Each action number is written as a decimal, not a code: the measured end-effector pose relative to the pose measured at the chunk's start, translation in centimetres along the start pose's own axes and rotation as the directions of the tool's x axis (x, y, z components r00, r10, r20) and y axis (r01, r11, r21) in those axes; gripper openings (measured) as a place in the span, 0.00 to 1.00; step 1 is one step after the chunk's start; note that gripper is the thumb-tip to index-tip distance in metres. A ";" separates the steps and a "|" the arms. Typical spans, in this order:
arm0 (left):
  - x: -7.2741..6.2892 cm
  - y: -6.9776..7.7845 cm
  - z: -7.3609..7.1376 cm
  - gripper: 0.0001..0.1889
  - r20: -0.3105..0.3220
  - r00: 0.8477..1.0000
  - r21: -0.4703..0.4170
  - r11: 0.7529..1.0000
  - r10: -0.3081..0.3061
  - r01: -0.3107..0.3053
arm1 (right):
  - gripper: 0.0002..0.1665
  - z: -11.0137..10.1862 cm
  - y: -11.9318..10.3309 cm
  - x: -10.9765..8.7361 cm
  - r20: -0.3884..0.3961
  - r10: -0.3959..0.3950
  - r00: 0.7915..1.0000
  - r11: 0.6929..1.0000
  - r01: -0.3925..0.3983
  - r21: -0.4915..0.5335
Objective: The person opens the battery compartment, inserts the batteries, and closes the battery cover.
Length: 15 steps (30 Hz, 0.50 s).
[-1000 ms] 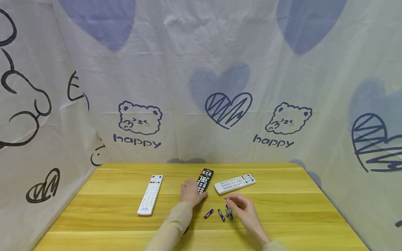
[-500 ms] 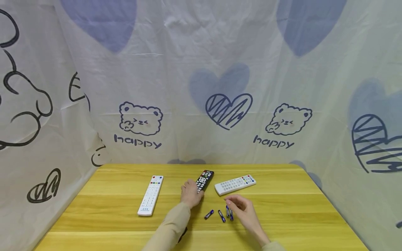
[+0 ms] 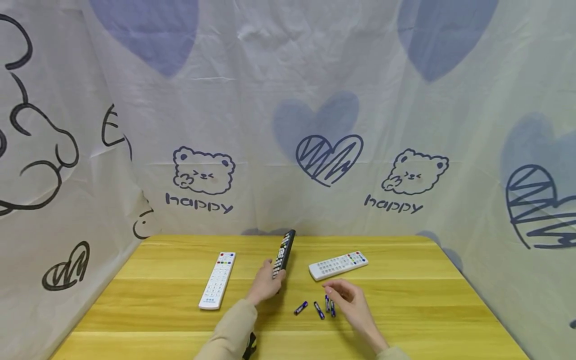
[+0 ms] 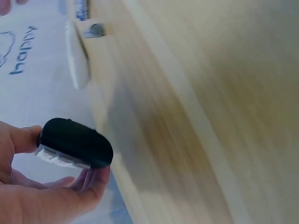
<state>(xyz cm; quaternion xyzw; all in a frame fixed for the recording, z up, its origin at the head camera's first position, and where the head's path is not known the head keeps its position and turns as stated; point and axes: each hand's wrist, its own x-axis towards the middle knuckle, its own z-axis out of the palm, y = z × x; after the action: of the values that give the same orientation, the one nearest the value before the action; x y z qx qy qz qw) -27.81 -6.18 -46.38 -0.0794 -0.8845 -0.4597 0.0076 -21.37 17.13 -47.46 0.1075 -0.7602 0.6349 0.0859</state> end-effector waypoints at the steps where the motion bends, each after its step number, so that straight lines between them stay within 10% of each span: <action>1: -0.1 0.0 -0.2 0.33 0.013 1.000 -0.020 1.000 0.002 -0.002 | 0.11 0.0 0.0 0.0 0.001 -0.002 1.000 1.000 0.002 0.001; 15: -2.4 -0.2 -2.3 0.34 0.145 0.988 -0.348 0.938 0.056 -0.002 | 0.12 0.0 0.0 0.1 0.013 0.010 1.000 1.000 -0.010 0.011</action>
<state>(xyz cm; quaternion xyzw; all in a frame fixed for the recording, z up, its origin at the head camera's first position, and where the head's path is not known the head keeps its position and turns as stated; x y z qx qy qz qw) -25.62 -8.49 -45.43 -0.1277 -0.7863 -0.6007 -0.0673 -21.43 17.12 -47.40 0.1083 -0.7578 0.6388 0.0773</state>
